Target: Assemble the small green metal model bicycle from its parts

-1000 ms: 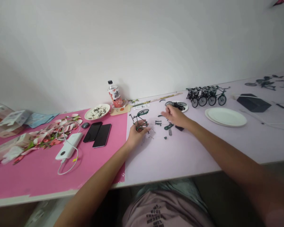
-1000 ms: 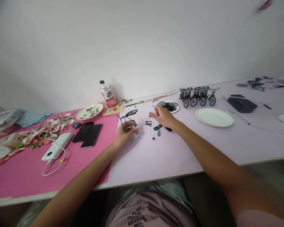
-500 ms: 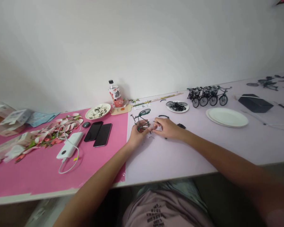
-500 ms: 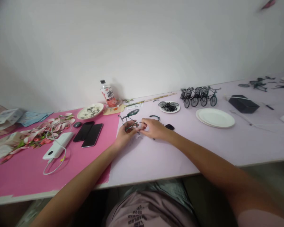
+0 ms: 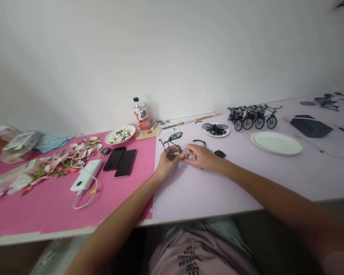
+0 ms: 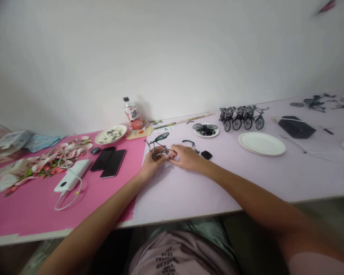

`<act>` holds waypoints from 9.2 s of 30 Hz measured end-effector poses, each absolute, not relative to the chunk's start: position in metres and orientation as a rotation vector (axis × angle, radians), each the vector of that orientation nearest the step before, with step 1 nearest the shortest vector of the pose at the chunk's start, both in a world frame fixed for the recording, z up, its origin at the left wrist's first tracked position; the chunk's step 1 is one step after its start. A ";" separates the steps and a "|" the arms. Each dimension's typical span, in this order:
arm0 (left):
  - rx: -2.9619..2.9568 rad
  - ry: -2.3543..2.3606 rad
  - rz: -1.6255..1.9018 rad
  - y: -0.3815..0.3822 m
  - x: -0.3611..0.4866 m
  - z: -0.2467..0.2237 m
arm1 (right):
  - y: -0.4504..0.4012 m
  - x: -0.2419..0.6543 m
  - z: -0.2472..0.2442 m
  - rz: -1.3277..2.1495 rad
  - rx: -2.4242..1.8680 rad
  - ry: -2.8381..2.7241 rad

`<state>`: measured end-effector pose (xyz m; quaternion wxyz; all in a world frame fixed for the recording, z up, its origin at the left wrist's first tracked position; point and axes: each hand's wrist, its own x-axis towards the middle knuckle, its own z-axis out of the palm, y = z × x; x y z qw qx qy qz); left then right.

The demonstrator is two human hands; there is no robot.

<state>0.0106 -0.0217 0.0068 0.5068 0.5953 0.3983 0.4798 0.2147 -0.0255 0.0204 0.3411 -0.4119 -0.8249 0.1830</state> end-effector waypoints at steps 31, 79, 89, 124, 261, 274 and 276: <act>1.492 1.059 1.326 -0.011 -0.001 0.024 | 0.002 0.274 0.052 0.216 -1.467 -2.002; 1.403 0.779 1.031 -0.019 0.015 0.006 | -0.022 0.210 0.013 0.588 -0.762 -1.742; 1.337 0.692 0.954 -0.019 0.015 0.007 | -0.019 0.213 0.007 0.353 -0.818 -1.775; 1.096 0.627 0.965 -0.021 0.016 0.009 | -0.020 0.223 0.023 -0.042 -0.557 -2.156; 1.589 0.883 0.963 -0.018 0.013 0.004 | -0.014 0.225 0.008 0.691 -0.987 -1.983; 1.597 0.867 0.948 -0.020 0.013 0.007 | -0.008 0.228 0.001 0.711 -1.023 -2.014; 1.594 0.867 0.941 -0.020 0.012 0.007 | -0.008 0.228 0.001 0.715 -1.025 -2.017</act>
